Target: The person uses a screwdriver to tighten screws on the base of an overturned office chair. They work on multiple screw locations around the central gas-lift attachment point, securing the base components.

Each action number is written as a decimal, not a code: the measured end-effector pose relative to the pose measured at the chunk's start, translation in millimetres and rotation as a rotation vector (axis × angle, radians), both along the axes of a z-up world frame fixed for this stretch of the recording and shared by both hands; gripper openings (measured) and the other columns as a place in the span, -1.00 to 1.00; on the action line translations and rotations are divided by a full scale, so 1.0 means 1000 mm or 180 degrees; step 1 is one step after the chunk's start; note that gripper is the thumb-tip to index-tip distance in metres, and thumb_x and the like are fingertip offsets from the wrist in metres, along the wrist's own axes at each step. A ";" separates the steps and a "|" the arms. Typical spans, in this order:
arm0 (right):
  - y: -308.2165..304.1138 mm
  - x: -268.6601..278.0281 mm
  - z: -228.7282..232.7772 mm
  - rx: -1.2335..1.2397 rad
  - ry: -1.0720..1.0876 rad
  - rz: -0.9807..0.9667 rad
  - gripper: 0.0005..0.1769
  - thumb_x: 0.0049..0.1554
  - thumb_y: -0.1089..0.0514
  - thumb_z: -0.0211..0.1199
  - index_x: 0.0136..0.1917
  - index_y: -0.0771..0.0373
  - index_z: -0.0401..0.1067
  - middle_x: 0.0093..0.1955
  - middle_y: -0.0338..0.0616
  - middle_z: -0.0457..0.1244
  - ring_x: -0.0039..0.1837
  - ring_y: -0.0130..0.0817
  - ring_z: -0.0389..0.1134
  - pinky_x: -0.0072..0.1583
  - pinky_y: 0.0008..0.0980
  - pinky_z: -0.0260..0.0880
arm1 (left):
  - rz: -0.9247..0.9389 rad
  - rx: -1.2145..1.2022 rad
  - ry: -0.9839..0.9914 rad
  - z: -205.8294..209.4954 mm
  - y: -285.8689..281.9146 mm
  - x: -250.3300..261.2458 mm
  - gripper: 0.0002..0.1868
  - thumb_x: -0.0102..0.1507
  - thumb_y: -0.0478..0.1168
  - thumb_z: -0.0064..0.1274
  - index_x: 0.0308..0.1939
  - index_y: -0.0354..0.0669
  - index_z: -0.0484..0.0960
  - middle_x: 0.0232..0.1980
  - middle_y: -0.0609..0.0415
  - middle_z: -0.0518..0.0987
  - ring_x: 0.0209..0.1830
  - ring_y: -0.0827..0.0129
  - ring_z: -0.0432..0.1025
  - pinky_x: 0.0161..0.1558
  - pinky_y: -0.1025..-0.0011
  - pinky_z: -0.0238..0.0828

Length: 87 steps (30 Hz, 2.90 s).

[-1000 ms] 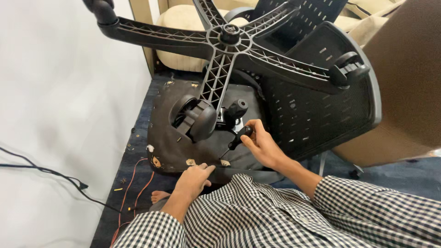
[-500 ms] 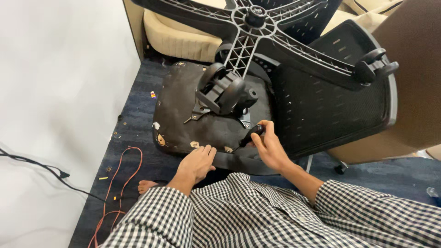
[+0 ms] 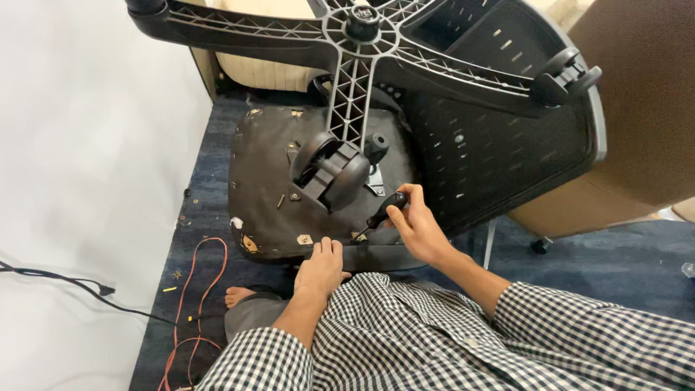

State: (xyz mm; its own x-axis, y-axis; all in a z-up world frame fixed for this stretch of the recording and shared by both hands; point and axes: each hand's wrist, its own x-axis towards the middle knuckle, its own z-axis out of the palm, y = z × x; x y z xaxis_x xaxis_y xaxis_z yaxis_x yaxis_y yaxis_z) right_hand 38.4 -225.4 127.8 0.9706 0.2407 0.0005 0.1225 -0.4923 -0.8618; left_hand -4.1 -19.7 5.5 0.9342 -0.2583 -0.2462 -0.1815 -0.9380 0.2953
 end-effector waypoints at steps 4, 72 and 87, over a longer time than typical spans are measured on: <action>-0.002 -0.002 0.000 -0.0146 0.0141 -0.0072 -0.59 0.30 0.06 0.06 0.28 0.28 0.04 -0.13 -0.11 0.34 -0.06 -0.41 0.44 0.01 -0.36 0.42 | 0.0109 -0.0283 0.0339 0.023 0.010 0.004 -0.33 0.23 0.16 0.23 0.16 -0.22 0.36 0.20 -0.07 0.40 0.28 0.09 0.37 0.09 0.19 0.48; 0.073 0.015 -0.013 -0.0414 -0.0134 0.0662 -0.65 0.30 0.22 0.06 0.33 0.18 0.16 -0.13 -0.09 0.24 -0.16 -0.33 0.25 -0.05 -0.30 0.35 | 0.2779 -0.2880 0.1887 -0.039 0.045 0.025 -0.05 0.12 -0.45 -0.29 0.59 0.37 0.11 0.55 -0.19 0.27 0.57 -0.01 0.16 0.49 0.21 0.06; 0.067 0.020 -0.024 -0.0284 -0.0018 0.0508 -0.66 0.31 0.21 0.05 0.33 0.19 0.15 -0.08 0.01 0.37 0.00 -0.27 0.47 0.08 -0.29 0.41 | 0.2681 -0.2452 0.2007 -0.040 0.041 0.028 -0.07 0.19 -0.36 -0.27 0.60 0.53 -0.02 0.56 -0.37 0.15 0.58 -0.18 0.08 0.52 0.12 0.01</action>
State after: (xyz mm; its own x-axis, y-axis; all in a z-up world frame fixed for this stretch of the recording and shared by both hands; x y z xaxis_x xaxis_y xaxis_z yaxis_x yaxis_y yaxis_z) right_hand 58.0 -158.3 104.1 0.9201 0.3911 -0.0223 0.2101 -0.5406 -0.8146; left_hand 24.0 21.6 -34.5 0.6559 0.0760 -0.7510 0.7420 -0.2476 0.6230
